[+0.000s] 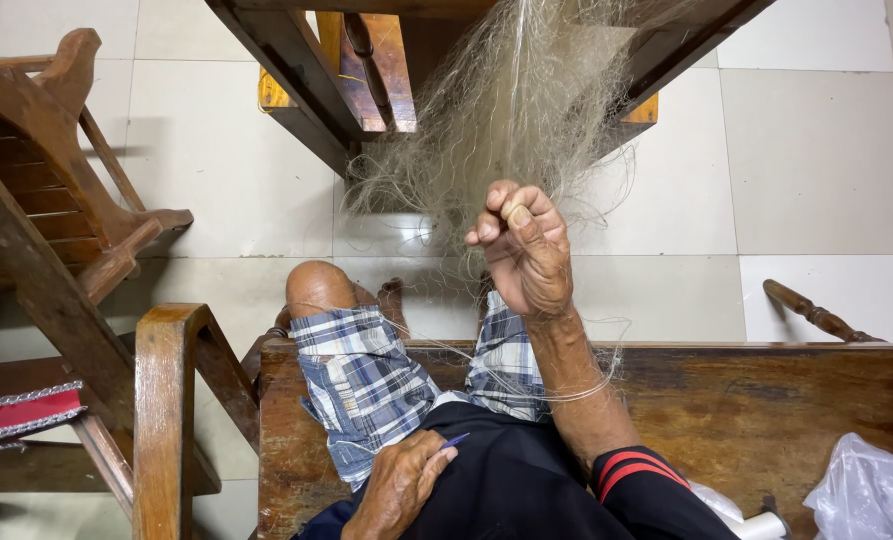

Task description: Repairing a fine fishing net using scissors and a netting tool

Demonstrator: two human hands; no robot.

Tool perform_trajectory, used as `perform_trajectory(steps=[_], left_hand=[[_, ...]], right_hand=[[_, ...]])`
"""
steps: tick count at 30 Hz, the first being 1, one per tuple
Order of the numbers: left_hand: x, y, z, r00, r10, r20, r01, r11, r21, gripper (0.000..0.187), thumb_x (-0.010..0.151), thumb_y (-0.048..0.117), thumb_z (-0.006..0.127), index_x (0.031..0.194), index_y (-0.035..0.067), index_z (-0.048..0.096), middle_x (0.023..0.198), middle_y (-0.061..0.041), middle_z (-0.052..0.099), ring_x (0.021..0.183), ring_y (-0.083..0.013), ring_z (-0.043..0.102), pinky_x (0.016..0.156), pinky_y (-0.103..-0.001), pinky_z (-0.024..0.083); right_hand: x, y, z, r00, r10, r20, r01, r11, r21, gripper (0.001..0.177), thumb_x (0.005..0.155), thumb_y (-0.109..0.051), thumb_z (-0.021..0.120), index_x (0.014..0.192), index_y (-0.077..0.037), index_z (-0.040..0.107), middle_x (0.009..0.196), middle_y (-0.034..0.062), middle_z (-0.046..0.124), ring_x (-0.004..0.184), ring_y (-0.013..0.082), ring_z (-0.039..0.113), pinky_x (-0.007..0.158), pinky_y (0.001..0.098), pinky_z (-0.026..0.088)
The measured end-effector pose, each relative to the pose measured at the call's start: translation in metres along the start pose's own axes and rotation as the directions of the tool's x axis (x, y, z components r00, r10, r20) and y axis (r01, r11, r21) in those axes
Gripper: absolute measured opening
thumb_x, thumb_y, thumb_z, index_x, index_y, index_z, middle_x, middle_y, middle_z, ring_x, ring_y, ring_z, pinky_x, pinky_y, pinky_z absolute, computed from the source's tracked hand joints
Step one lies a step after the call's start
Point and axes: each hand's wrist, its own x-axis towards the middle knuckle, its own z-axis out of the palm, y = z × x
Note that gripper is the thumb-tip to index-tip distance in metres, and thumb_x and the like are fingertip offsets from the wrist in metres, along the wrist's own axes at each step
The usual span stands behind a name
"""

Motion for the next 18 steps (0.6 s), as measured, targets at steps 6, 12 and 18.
perform_trajectory(steps=[6,12,18], left_hand=[[-0.003,-0.004,0.003,0.998,-0.067,0.022,0.066,0.998,0.014,0.029,0.124,0.034,0.069,0.101,0.016,0.071,0.088,-0.001,0.070,0.078,-0.0233,0.075,0.073,-0.044,0.056],[-0.003,-0.004,0.004,1.000,-0.005,-0.004,0.006,1.000,0.029,0.025,0.123,0.033,0.069,0.107,0.015,0.075,0.092,-0.002,0.073,0.079,-0.0246,0.075,0.071,-0.045,0.056],[-0.004,-0.001,-0.006,1.000,0.011,-0.020,-0.011,1.000,0.002,0.025,0.122,0.029,0.072,0.103,0.013,0.074,0.090,-0.001,0.071,0.076,-0.0232,0.072,0.071,-0.044,0.055]], right_hand=[[0.000,-0.004,0.000,0.997,0.026,0.066,-0.024,0.999,-0.025,0.020,0.127,-0.024,0.072,0.138,-0.009,0.066,0.135,0.0159,0.069,0.103,0.0237,0.074,0.104,0.0485,0.071],[0.001,-0.008,-0.010,0.994,0.054,0.100,-0.051,0.998,-0.031,0.040,0.126,-0.033,0.074,0.149,-0.005,0.058,0.139,0.0214,0.073,0.109,0.0278,0.081,0.108,0.0524,0.073],[0.004,-0.004,-0.019,0.996,0.040,0.083,-0.034,0.997,-0.070,0.048,0.125,-0.039,0.074,0.148,0.000,0.057,0.136,0.0235,0.074,0.101,0.0293,0.083,0.106,0.0501,0.075]])
